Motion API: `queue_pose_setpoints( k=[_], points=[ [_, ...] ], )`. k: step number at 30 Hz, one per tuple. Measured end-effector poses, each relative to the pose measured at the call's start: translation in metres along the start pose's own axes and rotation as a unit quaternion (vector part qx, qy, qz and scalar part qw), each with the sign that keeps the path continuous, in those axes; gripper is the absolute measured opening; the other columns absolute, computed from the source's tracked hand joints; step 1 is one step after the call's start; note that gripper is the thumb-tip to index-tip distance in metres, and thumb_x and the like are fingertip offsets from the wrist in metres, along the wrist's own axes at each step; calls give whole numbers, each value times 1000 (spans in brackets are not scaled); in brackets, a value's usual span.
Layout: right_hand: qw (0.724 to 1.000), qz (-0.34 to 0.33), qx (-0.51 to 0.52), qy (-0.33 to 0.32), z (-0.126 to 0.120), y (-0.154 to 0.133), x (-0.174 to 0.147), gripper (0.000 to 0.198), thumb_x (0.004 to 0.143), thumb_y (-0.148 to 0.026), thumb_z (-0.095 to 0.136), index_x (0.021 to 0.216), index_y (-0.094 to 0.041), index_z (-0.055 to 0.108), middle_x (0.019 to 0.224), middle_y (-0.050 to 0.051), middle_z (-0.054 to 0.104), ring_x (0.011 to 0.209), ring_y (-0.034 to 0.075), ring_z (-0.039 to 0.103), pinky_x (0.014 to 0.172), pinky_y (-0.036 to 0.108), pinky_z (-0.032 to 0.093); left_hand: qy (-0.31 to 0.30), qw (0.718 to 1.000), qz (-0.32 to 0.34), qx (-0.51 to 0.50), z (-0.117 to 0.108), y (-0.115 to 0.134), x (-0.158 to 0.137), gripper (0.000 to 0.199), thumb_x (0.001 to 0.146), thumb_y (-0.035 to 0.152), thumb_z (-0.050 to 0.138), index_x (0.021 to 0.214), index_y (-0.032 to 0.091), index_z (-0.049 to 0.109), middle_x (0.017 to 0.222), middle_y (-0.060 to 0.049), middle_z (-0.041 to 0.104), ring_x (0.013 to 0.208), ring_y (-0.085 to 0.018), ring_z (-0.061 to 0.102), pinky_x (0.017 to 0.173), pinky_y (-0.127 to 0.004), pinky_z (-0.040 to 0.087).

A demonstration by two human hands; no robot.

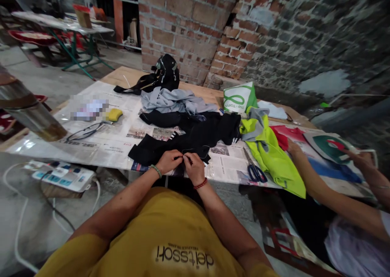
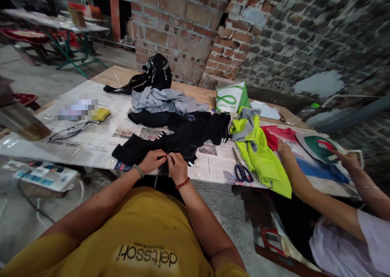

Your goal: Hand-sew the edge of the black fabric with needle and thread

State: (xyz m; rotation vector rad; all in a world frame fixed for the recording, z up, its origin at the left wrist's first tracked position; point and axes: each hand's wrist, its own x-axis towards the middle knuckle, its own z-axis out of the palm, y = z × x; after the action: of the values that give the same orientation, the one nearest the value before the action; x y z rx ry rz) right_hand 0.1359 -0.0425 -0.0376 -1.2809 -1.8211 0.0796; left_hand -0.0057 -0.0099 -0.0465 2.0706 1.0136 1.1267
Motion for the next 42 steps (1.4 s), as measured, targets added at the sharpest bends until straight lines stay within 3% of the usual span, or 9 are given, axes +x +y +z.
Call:
queue_pose_setpoints(
  k=[7,16,23,31,37,42],
  points=[
    [999,-30,25,26,7,6,5,15,87,-22,45,81,-19,59,76,4,57,75,14,55,68,27,46,14,1000,-18,-21,0,-5,2,17,76,13,52,76,15,68,74,-2,65,70,-11,59,68,-20,45],
    [993,45,81,71,18,15,-7,13,88,-24,43,82,-19,54,78,2,53,71,13,53,65,26,44,32,998,-56,3,4,-8,3,14,75,16,56,74,16,70,72,-2,66,69,-11,61,67,-20,46],
    [983,118,129,49,20,16,-11,14,87,-30,44,88,-19,53,73,0,57,57,10,52,60,25,44,13,999,-38,-17,1,-8,3,16,77,20,55,73,15,70,71,-2,66,66,-10,59,64,-19,45],
    [990,75,111,51,18,14,-7,11,83,-28,50,83,-19,56,82,4,58,76,15,55,70,29,46,-12,1000,-7,-9,-2,-4,2,17,78,16,53,72,15,69,70,-2,65,64,-9,57,63,-18,44],
    [985,117,114,48,21,13,-10,13,87,-29,44,88,-18,51,73,0,58,59,11,55,61,26,45,-3,1000,-30,1,-1,-3,3,17,78,17,53,71,14,69,71,-3,66,65,-10,58,64,-19,45],
    [983,111,135,55,20,11,-14,12,88,-28,42,91,-19,49,71,-2,57,53,10,54,59,26,45,0,999,-35,6,0,-4,3,18,78,17,53,71,14,69,71,-3,66,66,-11,59,65,-19,44]
  ],
)
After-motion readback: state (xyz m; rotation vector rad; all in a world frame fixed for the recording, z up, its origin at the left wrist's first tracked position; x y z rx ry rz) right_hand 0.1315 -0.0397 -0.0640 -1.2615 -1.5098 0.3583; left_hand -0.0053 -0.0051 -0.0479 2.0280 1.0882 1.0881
